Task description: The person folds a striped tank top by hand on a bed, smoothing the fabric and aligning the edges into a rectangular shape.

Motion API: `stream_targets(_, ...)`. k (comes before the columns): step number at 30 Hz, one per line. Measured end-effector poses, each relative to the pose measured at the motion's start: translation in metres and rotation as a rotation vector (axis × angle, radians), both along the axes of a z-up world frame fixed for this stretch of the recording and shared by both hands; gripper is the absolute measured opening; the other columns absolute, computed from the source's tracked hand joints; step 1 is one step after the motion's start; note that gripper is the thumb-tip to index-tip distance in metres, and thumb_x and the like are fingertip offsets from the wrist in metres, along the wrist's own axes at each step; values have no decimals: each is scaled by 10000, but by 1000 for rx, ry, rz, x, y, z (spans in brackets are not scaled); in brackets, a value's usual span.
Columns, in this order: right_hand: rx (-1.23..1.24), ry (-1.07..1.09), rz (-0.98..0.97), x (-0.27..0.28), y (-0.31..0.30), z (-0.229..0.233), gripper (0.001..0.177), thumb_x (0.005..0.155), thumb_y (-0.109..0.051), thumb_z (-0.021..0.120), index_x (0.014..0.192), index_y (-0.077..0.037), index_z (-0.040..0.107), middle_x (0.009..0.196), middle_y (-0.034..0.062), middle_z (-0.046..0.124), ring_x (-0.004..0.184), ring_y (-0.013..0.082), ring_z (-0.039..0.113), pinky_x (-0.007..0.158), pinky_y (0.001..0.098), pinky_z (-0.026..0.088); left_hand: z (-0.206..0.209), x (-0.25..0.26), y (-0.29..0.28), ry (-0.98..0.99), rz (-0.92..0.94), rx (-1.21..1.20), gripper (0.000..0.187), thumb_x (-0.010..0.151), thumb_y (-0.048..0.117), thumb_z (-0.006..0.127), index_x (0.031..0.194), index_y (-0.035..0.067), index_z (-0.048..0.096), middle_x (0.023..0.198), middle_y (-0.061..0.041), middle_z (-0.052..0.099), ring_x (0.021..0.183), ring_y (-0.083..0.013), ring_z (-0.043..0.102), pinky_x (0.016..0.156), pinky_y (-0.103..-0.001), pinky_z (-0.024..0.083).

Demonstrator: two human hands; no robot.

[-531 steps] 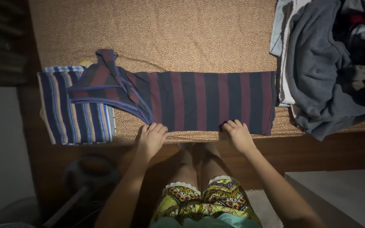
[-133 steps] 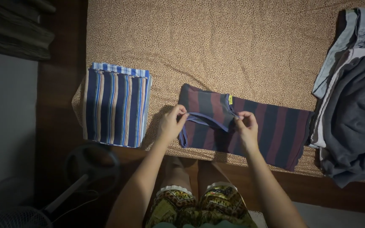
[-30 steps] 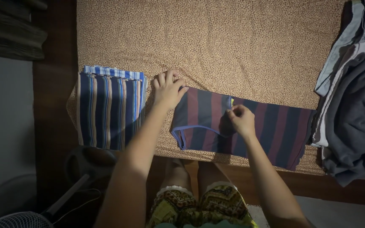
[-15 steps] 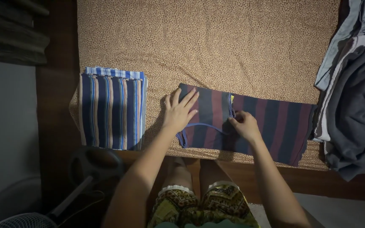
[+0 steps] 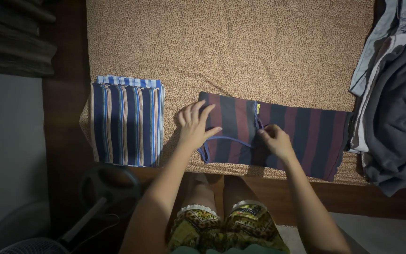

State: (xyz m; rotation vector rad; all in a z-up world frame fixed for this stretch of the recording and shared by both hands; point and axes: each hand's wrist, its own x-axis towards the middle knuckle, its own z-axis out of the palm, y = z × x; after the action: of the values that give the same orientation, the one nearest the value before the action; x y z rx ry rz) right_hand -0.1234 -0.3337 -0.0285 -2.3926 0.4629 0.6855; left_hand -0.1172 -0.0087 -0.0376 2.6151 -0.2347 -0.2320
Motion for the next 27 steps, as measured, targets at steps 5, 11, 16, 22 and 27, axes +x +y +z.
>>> stream_targets(5, 148, 8, -58, -11, 10, 10, 413, 902, -419, 743, 1087, -51, 717, 934, 114, 729, 869, 235, 694, 817, 386, 553, 1, -41, 7, -75, 8, -4, 786, 871, 640, 670, 1504, 250, 415, 1510, -161, 324, 1389, -411, 294, 1116, -670, 159)
stream_targets(11, 57, -104, -9, -21, -1, -19, 350, 922, -347, 736, 1047, -21, 718, 997, 140, 663, 870, 263, 666, 817, 397, 546, -9, -73, 11, 40, 122, 19, 454, 898, 393, 719, 1244, 179, 517, 1366, -110, 414, 1305, -356, 378, 1124, -588, 237)
stream_targets(16, -61, -157, -38, -21, 7, -12, 270, 856, -181, 787, 1064, -37, 693, 1044, 154, 643, 937, 304, 668, 855, 402, 543, 11, -70, 10, 116, 189, 25, 285, 914, 292, 702, 1152, 213, 568, 1291, -98, 448, 1248, -342, 385, 1081, -554, 255)
stream_targets(22, 45, -448, -37, -21, 54, 21, 452, 826, 65, 682, 1247, -62, 576, 1189, 177, 558, 1028, 310, 638, 882, 380, 550, 37, -50, 0, 212, 370, -228, 426, 904, 379, 747, 1181, 146, 523, 1221, -88, 493, 1164, -343, 565, 987, -481, 465)
stream_targets(27, 148, -358, 40, -12, 71, 21, 705, 866, 121, 573, 1488, -208, 557, 1122, 127, 508, 943, 252, 599, 895, 345, 546, 66, -18, -7, 482, 552, -380, 618, 834, 300, 758, 1348, 185, 435, 1382, -169, 406, 1118, -408, 618, 901, -500, 554)
